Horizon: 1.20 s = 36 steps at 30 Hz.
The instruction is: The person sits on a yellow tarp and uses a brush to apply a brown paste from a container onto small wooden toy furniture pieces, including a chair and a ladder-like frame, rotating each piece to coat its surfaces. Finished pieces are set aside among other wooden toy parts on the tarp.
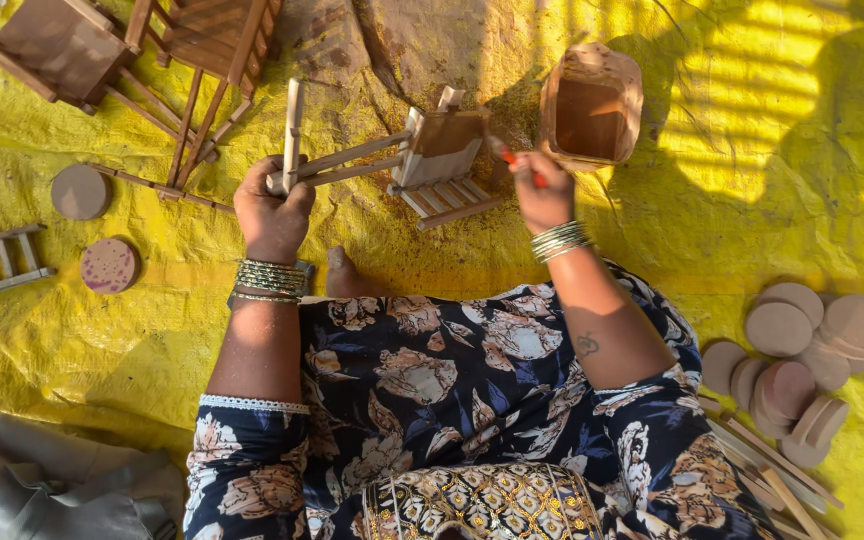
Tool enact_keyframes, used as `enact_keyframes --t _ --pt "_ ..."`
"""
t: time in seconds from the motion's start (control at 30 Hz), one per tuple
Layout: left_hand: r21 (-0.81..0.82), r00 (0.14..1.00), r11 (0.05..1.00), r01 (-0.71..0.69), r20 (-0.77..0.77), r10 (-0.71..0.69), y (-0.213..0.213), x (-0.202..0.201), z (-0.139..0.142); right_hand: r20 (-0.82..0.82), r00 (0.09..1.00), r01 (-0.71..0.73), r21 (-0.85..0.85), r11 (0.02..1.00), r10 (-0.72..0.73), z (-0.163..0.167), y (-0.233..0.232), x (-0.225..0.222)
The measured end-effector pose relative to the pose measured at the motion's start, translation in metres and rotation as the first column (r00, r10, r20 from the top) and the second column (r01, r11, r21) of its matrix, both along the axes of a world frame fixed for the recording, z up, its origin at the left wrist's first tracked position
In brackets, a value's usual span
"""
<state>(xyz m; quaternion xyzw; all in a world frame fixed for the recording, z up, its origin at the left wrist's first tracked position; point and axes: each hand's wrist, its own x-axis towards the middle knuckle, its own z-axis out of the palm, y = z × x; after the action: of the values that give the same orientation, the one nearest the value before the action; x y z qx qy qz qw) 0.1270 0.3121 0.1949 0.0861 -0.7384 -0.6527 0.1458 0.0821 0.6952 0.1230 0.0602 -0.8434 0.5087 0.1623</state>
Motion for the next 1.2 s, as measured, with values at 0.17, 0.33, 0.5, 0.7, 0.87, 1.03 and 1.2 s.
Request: enact_keyframes --t 0.17,0.33,0.5,0.7,0.87,1.03,1.2 --pt "0.112 0.998 0.992 -0.049 0.045 0.044 -0.002 -0.004 0.000 -0.066 0.974 -0.225 -0.106 0.969 0.219 0.006 -0.041 0.034" --pt "0.128 0.997 0.990 -0.060 0.056 0.053 -0.002 -0.005 0.003 0.122 0.992 -0.019 -0.127 0.992 0.035 -0.020 -0.012 0.011" --pt "0.124 0.994 0.988 -0.092 0.071 0.084 0.000 -0.006 0.003 -0.008 0.994 0.106 -0.062 0.992 -0.107 -0.036 -0.006 -0.012" --pt "0.257 0.988 0.955 -0.150 0.084 0.132 0.003 -0.008 0.001 0.102 0.984 -0.118 -0.229 0.966 0.144 -0.032 -0.062 0.040" --pt "0.228 0.979 0.958 -0.173 0.145 0.143 0.004 -0.006 0.003 0.171 0.985 0.026 -0.248 0.968 0.017 -0.041 -0.037 0.020" --pt "0.215 0.993 0.970 -0.115 0.050 0.107 0.005 -0.008 -0.002 0.140 0.987 0.113 -0.260 0.959 -0.079 -0.042 -0.027 -0.003" --pt "0.249 0.991 0.959 -0.133 0.054 0.124 0.004 -0.011 -0.009 0.227 0.960 -0.097 -0.284 0.954 0.165 -0.034 -0.055 0.036"
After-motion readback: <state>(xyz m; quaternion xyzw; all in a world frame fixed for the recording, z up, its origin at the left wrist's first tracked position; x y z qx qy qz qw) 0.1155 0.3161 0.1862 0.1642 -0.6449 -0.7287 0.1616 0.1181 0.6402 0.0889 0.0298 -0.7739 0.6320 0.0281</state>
